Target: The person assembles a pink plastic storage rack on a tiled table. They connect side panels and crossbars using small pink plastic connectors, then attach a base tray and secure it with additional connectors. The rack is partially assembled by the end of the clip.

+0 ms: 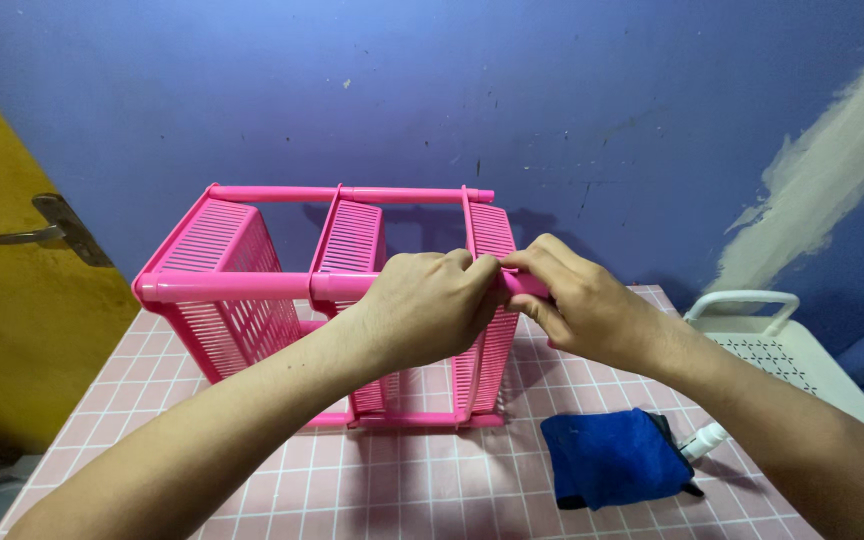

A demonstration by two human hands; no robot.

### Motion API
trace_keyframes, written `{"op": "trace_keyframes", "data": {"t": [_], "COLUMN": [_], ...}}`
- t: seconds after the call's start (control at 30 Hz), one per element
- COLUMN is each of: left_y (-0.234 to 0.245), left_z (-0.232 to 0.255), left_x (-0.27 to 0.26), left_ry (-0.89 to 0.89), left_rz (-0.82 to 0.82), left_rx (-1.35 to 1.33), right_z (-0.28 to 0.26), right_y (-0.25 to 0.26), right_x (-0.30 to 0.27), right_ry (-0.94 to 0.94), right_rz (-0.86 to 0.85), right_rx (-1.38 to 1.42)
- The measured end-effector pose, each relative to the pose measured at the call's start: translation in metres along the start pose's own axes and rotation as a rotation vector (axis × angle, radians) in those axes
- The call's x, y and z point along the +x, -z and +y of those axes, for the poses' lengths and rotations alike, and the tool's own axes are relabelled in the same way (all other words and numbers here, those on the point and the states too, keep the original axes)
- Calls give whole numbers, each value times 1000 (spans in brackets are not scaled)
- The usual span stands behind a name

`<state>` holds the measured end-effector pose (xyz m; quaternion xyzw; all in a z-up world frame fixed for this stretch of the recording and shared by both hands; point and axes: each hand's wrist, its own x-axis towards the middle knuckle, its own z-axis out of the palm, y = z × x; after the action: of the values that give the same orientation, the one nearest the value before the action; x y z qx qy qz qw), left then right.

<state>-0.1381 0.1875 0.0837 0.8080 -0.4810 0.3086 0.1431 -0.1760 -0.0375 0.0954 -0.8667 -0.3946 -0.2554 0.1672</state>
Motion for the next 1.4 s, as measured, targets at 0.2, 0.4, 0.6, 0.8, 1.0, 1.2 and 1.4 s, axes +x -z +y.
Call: {"op": "trace_keyframes", "data": {"t": [0.2, 0.4, 0.6, 0.8, 1.0, 1.2, 1.4], "left_y": [2, 1, 0, 2, 5, 6, 4], "left_z": [0, -1, -2, -6, -7, -9, -4], "left_x": [-4, -2, -4, -4, -1, 1, -6], "left_ry": [-38, 0, -34, -42, -14, -8, 23], "left_rz": [66, 3, 54, 1, -66, -81, -69], "left_rx": [19, 34, -4, -69, -137, -178, -71], "right_z": [-2, 1, 4, 6, 13, 24, 18], "right_y": [-9, -10, -9, -9, -4, -5, -2], "right_x": [-2, -3, -4, -2, -1, 2, 1], "right_ry": [121, 122, 136, 139, 119, 126, 82], "right_rz": [64, 67, 49, -1, -79, -156, -97], "right_rx": [-43, -70, -9, 19, 65, 174, 111]}}
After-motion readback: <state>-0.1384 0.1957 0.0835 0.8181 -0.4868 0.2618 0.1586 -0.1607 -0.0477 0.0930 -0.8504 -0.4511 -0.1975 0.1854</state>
